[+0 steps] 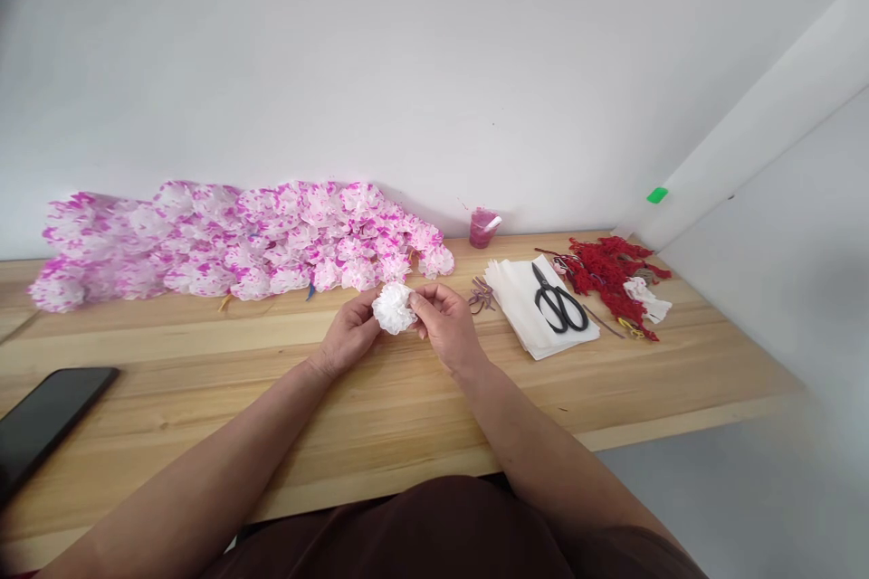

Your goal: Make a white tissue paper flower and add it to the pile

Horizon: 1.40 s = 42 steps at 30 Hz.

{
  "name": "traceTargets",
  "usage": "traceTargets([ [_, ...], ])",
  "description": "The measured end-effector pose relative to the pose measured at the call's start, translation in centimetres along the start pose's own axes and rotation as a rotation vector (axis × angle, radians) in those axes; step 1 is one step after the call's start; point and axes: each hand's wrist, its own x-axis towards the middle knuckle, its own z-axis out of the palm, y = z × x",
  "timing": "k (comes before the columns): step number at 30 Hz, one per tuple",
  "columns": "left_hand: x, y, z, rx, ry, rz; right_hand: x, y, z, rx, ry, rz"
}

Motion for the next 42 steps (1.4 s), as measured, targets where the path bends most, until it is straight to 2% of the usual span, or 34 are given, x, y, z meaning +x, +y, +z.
traceTargets([
  [5, 0.0, -0.3, -0.1, -0.032, 0.009, -0.038, -0.3, -0.5, 0.0, 0.065, -0.004, 0.053],
  [11, -0.1, 0.0, -0.2, -0.008, -0.035, -0.049, -0.2, 0.0, 0.1, -0.095, -0.068, -0.006],
  [17, -0.1, 0.4, -0.3, 0.004, -0.004, -0.081, -0.1, -0.2, -0.1, 0.015, -0.039, 0.063],
  [21, 0.0, 0.8, -0.3, 0.029, -0.057, -0.057, -0.4, -0.7, 0.1, 0.066, -0.109, 0.087],
  [23, -0.1, 0.7, -0.2, 0.018, -0.069, -0.065, -0.4, -0.6, 0.2, 0.058, -0.093, 0.092],
  [27, -0.1, 0.1, -0.1, -0.046, 0.014, -0.127, -0.2, -0.2, 0.3, 0.065, -0.036, 0.1],
  [30, 0.0, -0.6, -0.2, -0.105, 0.074, -0.16, -0.1, -0.1, 0.2, 0.106, -0.038, 0.117],
  [33, 0.1, -0.9, -0.4, -0.16, 0.087, -0.175, -0.2, -0.3, 0.1, 0.156, -0.067, 0.152],
  [37, 0.0, -0.5, -0.3, -0.17, 0.051, -0.198, -0.3, -0.6, 0.1, 0.174, -0.092, 0.172],
  [42, 0.0, 0.5, -0.2, -0.179, 0.005, -0.182, -0.1, -0.2, 0.1, 0.106, -0.054, 0.167],
])
